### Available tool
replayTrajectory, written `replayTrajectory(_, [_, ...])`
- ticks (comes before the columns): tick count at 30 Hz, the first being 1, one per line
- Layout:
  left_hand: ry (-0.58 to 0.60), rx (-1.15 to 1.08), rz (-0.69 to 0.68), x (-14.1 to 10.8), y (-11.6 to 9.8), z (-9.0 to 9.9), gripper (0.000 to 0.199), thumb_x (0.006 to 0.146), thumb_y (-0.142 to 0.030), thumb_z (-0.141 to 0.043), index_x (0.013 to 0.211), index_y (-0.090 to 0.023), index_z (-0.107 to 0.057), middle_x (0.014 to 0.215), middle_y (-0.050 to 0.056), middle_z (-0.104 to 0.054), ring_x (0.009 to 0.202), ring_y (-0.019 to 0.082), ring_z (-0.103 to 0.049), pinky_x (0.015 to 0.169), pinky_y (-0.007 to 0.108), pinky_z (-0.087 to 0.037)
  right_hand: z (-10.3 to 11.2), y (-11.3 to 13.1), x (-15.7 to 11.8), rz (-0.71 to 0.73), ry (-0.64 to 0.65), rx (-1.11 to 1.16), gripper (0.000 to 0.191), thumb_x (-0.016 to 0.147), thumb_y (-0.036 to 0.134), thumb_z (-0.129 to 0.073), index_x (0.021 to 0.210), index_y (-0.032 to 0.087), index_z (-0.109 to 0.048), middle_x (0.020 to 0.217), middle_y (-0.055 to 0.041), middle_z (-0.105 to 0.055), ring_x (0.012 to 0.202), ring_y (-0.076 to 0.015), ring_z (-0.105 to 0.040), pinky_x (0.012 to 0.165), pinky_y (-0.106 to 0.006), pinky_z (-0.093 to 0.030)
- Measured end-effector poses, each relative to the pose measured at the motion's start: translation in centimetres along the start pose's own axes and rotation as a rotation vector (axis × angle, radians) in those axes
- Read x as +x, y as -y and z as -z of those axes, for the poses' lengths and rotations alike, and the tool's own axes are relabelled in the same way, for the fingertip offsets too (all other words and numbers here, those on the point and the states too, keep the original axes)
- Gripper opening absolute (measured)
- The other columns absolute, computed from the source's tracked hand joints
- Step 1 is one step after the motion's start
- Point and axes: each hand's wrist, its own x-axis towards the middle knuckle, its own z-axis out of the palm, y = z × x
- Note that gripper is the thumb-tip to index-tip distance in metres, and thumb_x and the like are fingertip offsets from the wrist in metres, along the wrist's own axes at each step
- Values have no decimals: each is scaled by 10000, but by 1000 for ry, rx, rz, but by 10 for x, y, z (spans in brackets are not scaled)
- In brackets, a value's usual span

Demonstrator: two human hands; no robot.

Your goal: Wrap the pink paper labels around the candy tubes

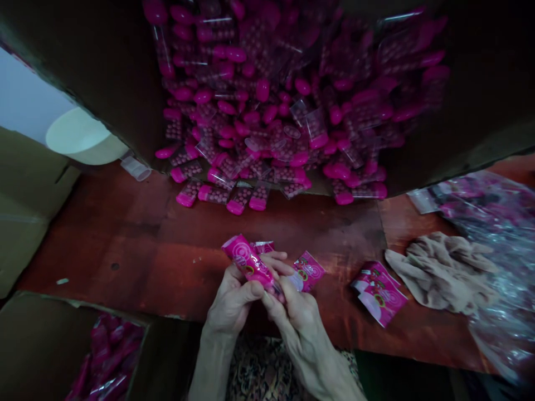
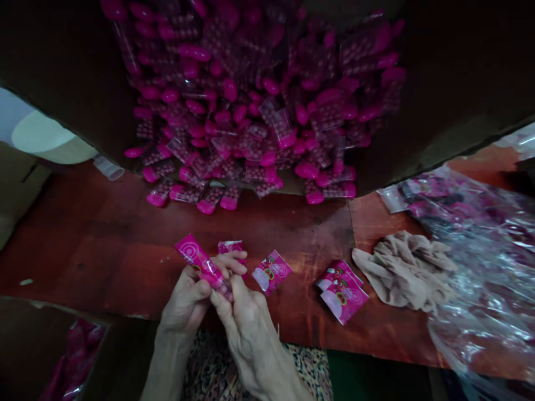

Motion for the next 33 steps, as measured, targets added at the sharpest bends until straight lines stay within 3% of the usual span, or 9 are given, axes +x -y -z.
replayTrajectory(2, [10, 12, 21, -2, 2, 1, 284, 613, -434, -721, 714, -169, -704, 931, 131, -675, 1021, 336, -554, 751, 399, -492, 7, 5, -2, -47, 45, 24, 234, 910, 338, -432, 1042, 208, -575, 765, -18, -665, 647, -150, -633, 570, -227, -514])
replayTrajectory(5, [-80, -75, -9, -4, 4, -2, 294, 626, -444, -708, 753, -178, -702, 911, 119, -682, 968, 315, -589, 738, 392, -498, 11, 10, -3, -44, 83, 82, 270, 888, 332, -475, 1141, 267, -546, 971, -25, -670, 848, -176, -640, 718, -260, -530])
replayTrajectory(10, [-263, -177, -79, -5, 5, -13, 217, 685, -363, -689, 804, -182, -688, 890, 88, -697, 843, 237, -636, 701, 333, -506, -8, 13, -3, -30, -52, 117, 206, 907, 271, -396, 1046, 249, -546, 845, -37, -681, 708, -173, -659, 634, -246, -539])
replayTrajectory(14, [-246, -147, -2, -7, 3, -22, 183, 718, -326, -664, 766, -150, -682, 921, 106, -699, 757, 203, -646, 638, 284, -505, -23, 10, -8, -72, -111, 81, 221, 911, 276, -363, 1072, 227, -507, 771, -31, -665, 629, -162, -658, 555, -221, -514])
replayTrajectory(18, [-208, -137, 62, -11, 3, -30, 206, 771, -337, -600, 771, -149, -685, 920, 111, -705, 801, 218, -650, 640, 277, -502, -22, 11, -10, -107, -130, 79, 224, 915, 295, -355, 1032, 201, -523, 747, -39, -661, 560, -158, -634, 535, -233, -499])
replayTrajectory(21, [-263, -163, 17, -11, 3, -31, 163, 765, -308, -614, 822, -174, -688, 937, 94, -710, 830, 220, -652, 686, 296, -505, -16, 10, -8, -91, -101, 131, 232, 912, 332, -387, 1032, 230, -557, 755, -24, -655, 620, -152, -630, 575, -225, -505])
replayTrajectory(26, [-321, -111, -28, -9, 0, -27, 232, 761, -358, -615, 880, -175, -693, 944, 110, -713, 800, 215, -660, 660, 296, -518, -10, 9, -6, -213, -90, 245, 323, 892, 455, -418, 1023, 236, -617, 763, -21, -653, 679, -152, -614, 619, -235, -508])
replayTrajectory(30, [-369, -105, -44, -10, -3, -26, 276, 782, -396, -578, 893, -170, -691, 979, 114, -705, 736, 196, -666, 645, 295, -526, -14, 11, -10, -268, -12, 224, 305, 891, 451, -428, 1014, 253, -623, 797, -19, -652, 715, -154, -605, 645, -241, -496])
replayTrajectory(33, [-382, -130, 2, -11, -2, -30, 225, 779, -332, -595, 883, -157, -691, 977, 113, -705, 740, 193, -665, 668, 297, -525, -18, 9, -14, -274, -63, 192, 317, 893, 438, -423, 1085, 249, -592, 827, -28, -641, 731, -158, -597, 656, -246, -488])
